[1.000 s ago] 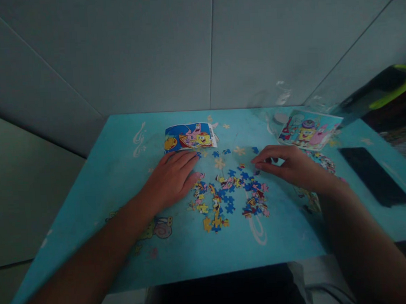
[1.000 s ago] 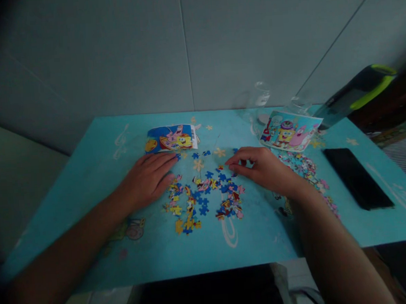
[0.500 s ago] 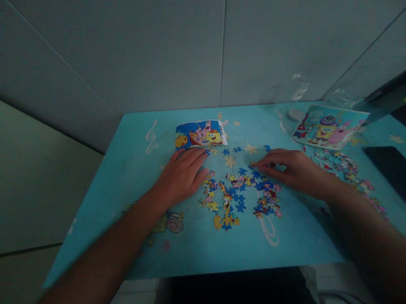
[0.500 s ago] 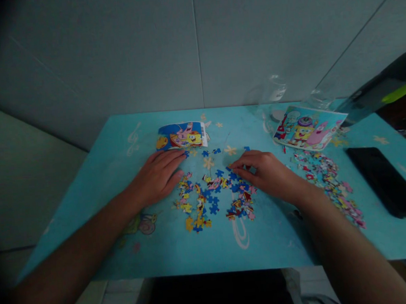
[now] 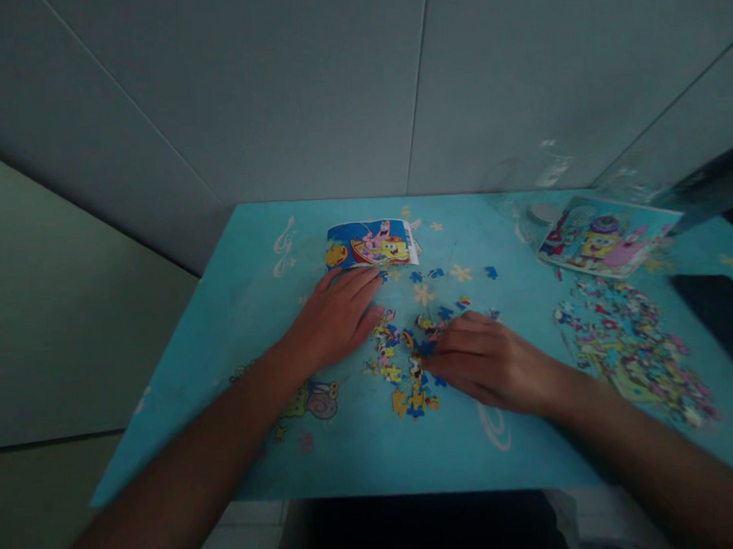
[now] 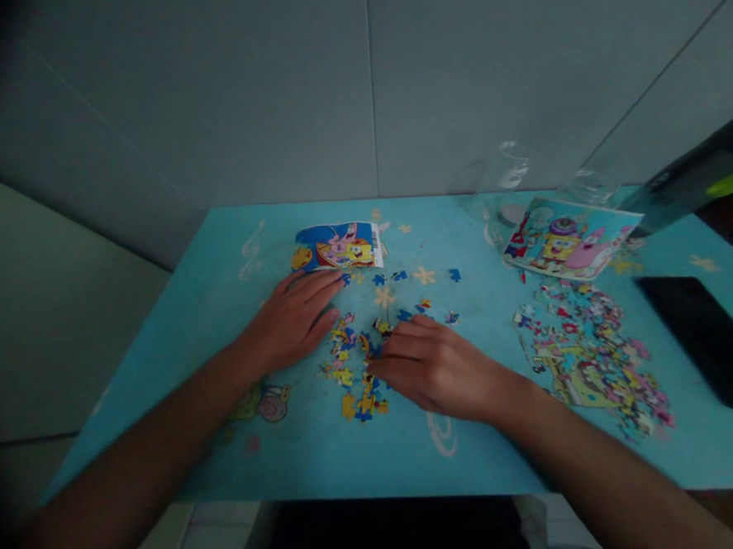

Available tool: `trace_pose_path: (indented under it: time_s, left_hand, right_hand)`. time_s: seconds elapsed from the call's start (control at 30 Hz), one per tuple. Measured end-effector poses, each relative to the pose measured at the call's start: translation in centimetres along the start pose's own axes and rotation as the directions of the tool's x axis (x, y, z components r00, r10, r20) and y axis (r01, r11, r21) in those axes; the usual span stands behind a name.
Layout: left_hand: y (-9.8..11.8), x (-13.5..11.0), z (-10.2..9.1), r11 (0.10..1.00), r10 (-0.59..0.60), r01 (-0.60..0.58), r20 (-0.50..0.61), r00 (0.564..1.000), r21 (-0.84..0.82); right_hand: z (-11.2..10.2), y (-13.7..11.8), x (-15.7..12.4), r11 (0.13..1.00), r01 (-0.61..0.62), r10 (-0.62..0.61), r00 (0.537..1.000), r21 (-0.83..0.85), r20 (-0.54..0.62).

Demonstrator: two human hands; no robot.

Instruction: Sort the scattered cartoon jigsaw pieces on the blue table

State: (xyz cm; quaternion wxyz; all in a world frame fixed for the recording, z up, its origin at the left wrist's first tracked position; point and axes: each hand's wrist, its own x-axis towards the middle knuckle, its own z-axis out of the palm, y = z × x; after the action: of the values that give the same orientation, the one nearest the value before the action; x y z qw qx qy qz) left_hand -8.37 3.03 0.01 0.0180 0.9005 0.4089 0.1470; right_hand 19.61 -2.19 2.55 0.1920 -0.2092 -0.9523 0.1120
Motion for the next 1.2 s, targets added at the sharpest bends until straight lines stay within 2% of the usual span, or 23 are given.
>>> trace_pose_path:
  time_s: [0.1,0.17,0.2,0.23,0.3,0.37,0.4,0.47,0.57,0.67,0.73,0.8,0.87,1.0,1.2]
  left_hand:
    - [0.0,-0.1,0.0,1.0,0.004,-0.004,0.002,1.0,0.011]
    - [0.0,-0.1,0.0,1.0,0.008,-0.008,0.004,1.0,0.018]
    - [-0.1,-0.1,0.0,1.0,0.01,-0.01,0.005,1.0,0.02]
    - [-0.1,-0.1,0.1,1.0,0.011,-0.011,0.004,1.0,0.021]
    - [-0.1,-0.1,0.2,1.0,0.015,-0.015,-0.004,1.0,0.022]
    - [-0.2,-0.1,0.2,0.999,0.024,-0.024,-0.016,1.0,0.021]
    - [-0.2,-0.1,0.2,0.999,0.031,-0.031,-0.025,0.999,0.019]
    - [-0.3,-0.1,0.2,0.999,0.053,-0.053,-0.039,0.998,0.011]
    - [-0.3,-0.1,0.0,0.995,0.103,-0.104,-0.049,0.993,-0.011]
    - [0.0,-0.1,-0.2,0.985,0.163,-0.166,-0.06,0.985,-0.049]
    - [0.3,-0.1,-0.3,0.976,0.199,-0.205,-0.073,0.977,-0.075]
    - [0.5,-0.1,-0.3,0.968,0.227,-0.234,-0.08,0.971,-0.09]
    - [0.6,-0.2,-0.2,0.963,0.243,-0.251,-0.092,0.966,-0.092]
    - [0.5,-0.2,-0.1,0.962,0.251,-0.261,-0.108,0.962,-0.086]
    - [0.4,-0.3,0.1,0.963,0.256,-0.262,-0.091,0.962,-0.063]
  right_hand:
    - [-0.8,0.0,-0.3,0.999,-0.027,0.026,0.999,-0.028,-0.048]
    - [-1.9,0.8,-0.7,0.986,-0.15,0.138,0.978,-0.069,-0.156]
    - [-2.4,1.2,-1.0,0.967,-0.238,0.211,0.948,-0.089,-0.24]
    - [-2.9,1.8,-1.2,0.936,-0.338,0.287,0.897,-0.103,-0.335]
    - [-3.6,2.8,-1.8,0.842,-0.533,0.423,0.748,-0.085,-0.511]
    - [-3.9,3.7,-2.2,0.746,-0.666,0.516,0.604,-0.029,-0.607]
    - [-4.0,4.0,-2.4,0.71,-0.704,0.549,0.559,-0.007,-0.621]
    - [-4.1,4.4,-2.6,0.67,-0.742,0.596,0.522,0.02,-0.61]
    - [-4.3,4.4,-2.6,0.654,-0.756,0.633,0.527,0.028,-0.567]
    - [-4.7,4.2,-2.4,0.661,-0.749,0.66,0.559,0.034,-0.502]
    - [-4.9,4.2,-2.5,0.677,-0.733,0.7,0.613,0.066,-0.367]
    - [-5.2,4.3,-2.6,0.688,-0.716,0.725,0.67,0.118,-0.161]
    - [-5.3,4.3,-2.8,0.686,-0.709,0.715,0.699,0.162,0.032]
    - [-5.4,4.3,-3.1,0.674,-0.715,0.672,0.698,0.186,0.248]
    - [-5.1,4.2,-3.4,0.686,-0.705,0.636,0.702,0.182,0.321]
